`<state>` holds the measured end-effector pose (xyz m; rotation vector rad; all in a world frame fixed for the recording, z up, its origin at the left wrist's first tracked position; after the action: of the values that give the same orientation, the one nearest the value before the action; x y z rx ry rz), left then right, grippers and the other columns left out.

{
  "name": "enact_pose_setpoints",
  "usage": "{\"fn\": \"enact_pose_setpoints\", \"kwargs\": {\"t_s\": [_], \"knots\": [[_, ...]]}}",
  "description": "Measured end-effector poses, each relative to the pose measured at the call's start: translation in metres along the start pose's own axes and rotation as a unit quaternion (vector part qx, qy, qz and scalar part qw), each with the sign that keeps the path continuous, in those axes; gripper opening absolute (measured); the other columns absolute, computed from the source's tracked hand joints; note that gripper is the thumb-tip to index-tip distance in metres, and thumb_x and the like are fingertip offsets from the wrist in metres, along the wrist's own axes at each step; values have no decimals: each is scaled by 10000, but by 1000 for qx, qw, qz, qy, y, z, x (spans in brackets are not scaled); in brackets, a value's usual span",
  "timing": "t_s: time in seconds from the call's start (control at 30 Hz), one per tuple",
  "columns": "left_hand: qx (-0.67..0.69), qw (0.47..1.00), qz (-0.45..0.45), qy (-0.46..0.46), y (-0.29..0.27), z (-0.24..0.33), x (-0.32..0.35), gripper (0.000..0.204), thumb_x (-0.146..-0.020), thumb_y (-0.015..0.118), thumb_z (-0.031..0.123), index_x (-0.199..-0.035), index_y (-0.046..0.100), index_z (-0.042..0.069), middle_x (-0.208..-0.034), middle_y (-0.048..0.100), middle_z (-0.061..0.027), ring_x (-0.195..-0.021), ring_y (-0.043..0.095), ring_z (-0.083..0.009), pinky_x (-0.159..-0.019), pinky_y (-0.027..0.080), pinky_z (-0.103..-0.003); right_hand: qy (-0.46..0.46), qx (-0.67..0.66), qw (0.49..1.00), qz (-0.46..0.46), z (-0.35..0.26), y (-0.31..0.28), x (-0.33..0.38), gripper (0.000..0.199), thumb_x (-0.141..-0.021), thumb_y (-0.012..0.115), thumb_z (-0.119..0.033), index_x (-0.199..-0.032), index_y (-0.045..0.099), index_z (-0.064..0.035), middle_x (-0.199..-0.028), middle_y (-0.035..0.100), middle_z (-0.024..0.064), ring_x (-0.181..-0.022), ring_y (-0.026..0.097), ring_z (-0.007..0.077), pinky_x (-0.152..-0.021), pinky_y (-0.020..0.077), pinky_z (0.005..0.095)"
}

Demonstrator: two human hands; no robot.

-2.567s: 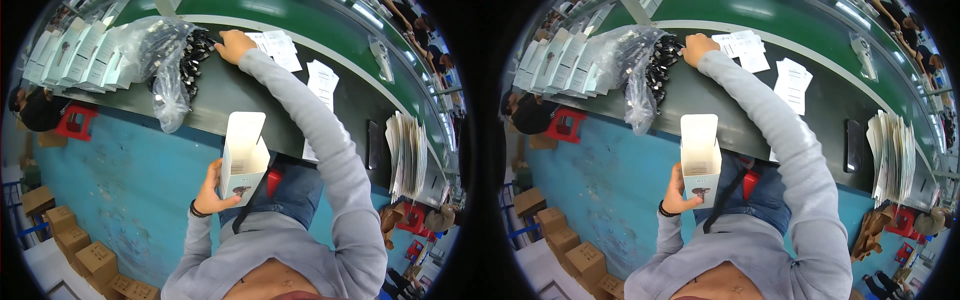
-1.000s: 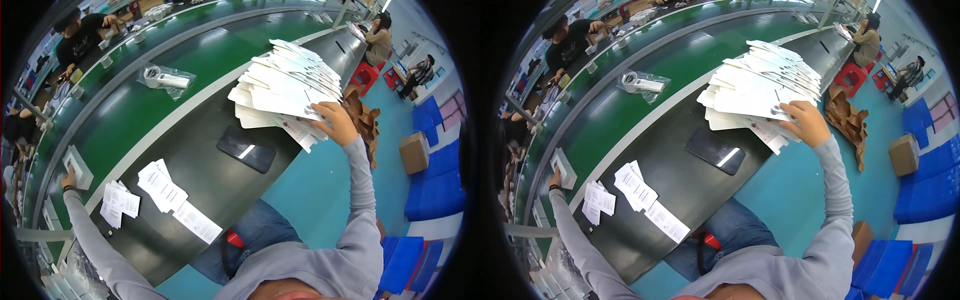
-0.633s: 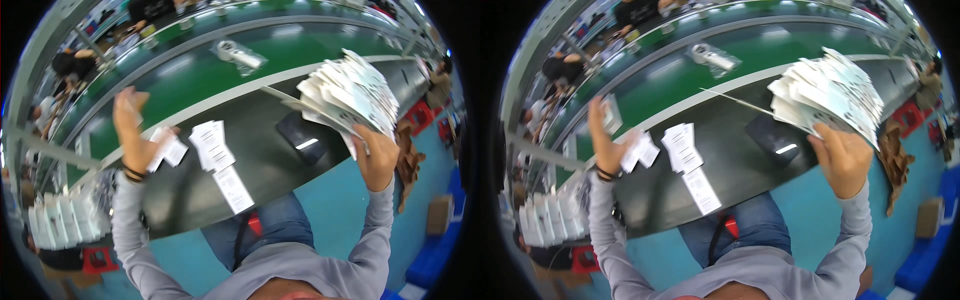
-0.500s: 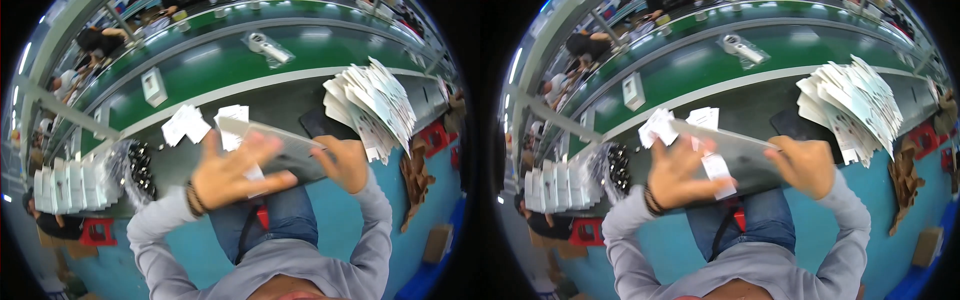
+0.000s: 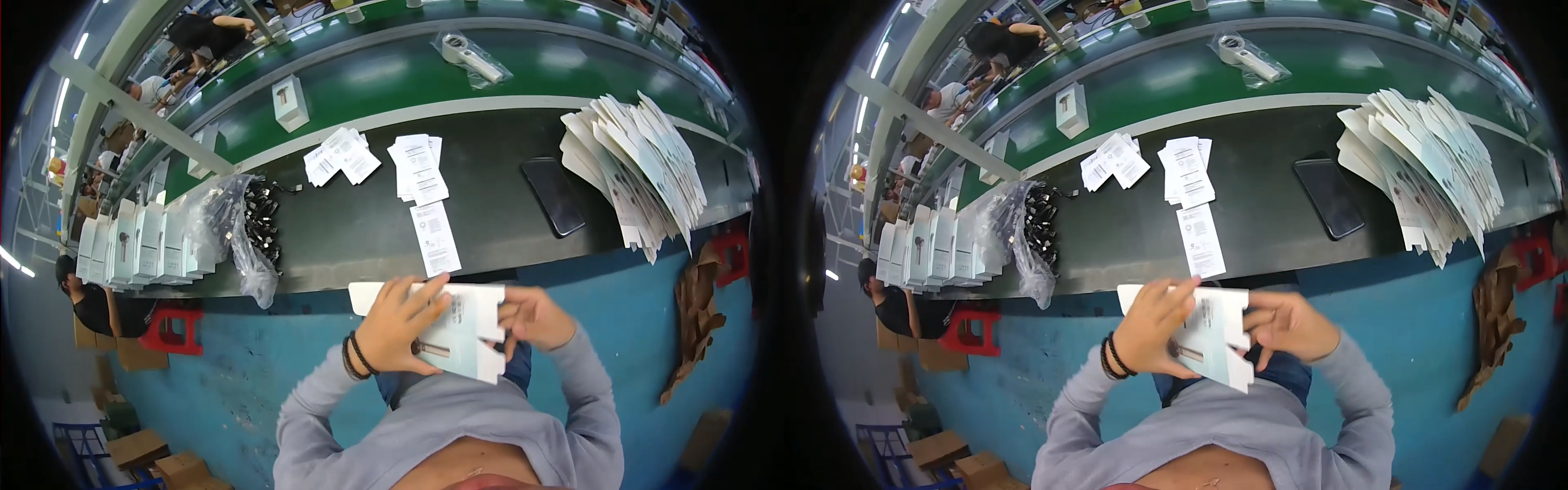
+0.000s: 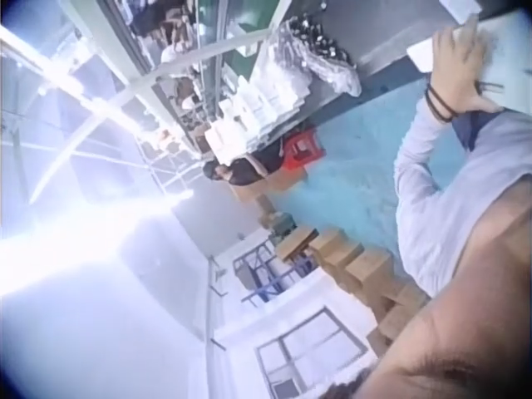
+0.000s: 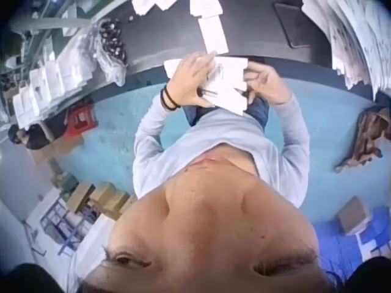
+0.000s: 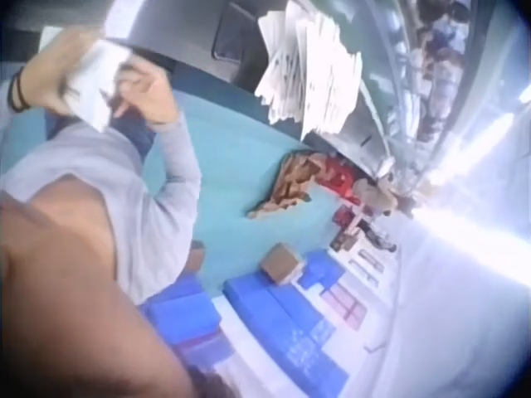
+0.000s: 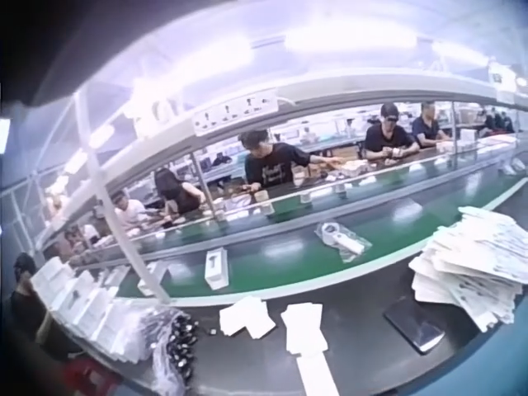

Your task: The person assembles product boxes by hand, then inserts instruction manuals and electronic components into them.

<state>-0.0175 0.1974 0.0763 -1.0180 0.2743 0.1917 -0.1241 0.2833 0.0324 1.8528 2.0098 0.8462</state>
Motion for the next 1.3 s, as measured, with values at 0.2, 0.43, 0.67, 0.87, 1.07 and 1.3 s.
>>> {"fn": "enact_pose_setpoints", "kwargs": {"t_s": [0.2,0.43,0.67,0.87,1.07,1.3], "knots": [[123,980,-91,-123,43,-9,24,1156,-453,796,409,-1379,200,57,-1385,287,-205,-1247,304,-421,-985,216,-601,-14,-6,987,162,51,-22,13,329,-908,472,-126,-1169,495,72,-992,597,125,-850,599,150,-540,525,234],[154,980,-70,-106,52,-12,27,1195,-422,798,348,-1409,154,146,-1372,318,-187,-1221,344,-411,-962,214,-629,-51,86,975,199,40,-29,6,550,-809,585,-63,-1308,367,11,-999,613,123,-793,615,156,-625,511,242],[55,989,-87,-107,53,-8,18,950,-548,783,270,-1343,303,74,-1298,452,-128,-1169,447,-333,-948,338,-520,-90,375,907,167,27,-22,-3,884,-706,695,-89,-1419,172,-99,-967,620,128,-816,606,173,-763,472,296],[221,945,131,-204,27,-31,29,847,-672,759,36,-1344,249,-40,-873,671,-118,-774,652,-171,-684,494,-255,-250,240,925,154,28,-38,2,874,-766,701,-263,-1393,144,-13,-1157,554,169,-1035,574,245,-841,462,329],[404,830,201,-327,48,-58,40,596,-749,695,85,-1244,409,-82,-1109,566,-126,-992,538,-148,-869,414,-291,-175,314,903,235,57,-34,-18,285,-801,655,-112,-1041,580,22,-1015,630,129,-928,610,187,-799,477,295],[680,693,134,-199,70,-52,49,1151,-569,829,325,-1411,100,34,-1360,320,-128,-1204,392,-239,-955,358,-374,-135,132,979,83,53,-29,-36,359,-817,639,-121,-1123,521,24,-1009,626,133,-902,615,191,-795,482,306]]}}
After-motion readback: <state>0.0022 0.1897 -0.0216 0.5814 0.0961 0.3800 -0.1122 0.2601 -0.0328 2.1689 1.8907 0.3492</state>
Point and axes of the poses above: each hand's wrist, its own x-axis away from the middle knuckle, its own y-axis out of the palm, z = x × y, the point moved 9 cm from there along -x, towards the middle knuckle
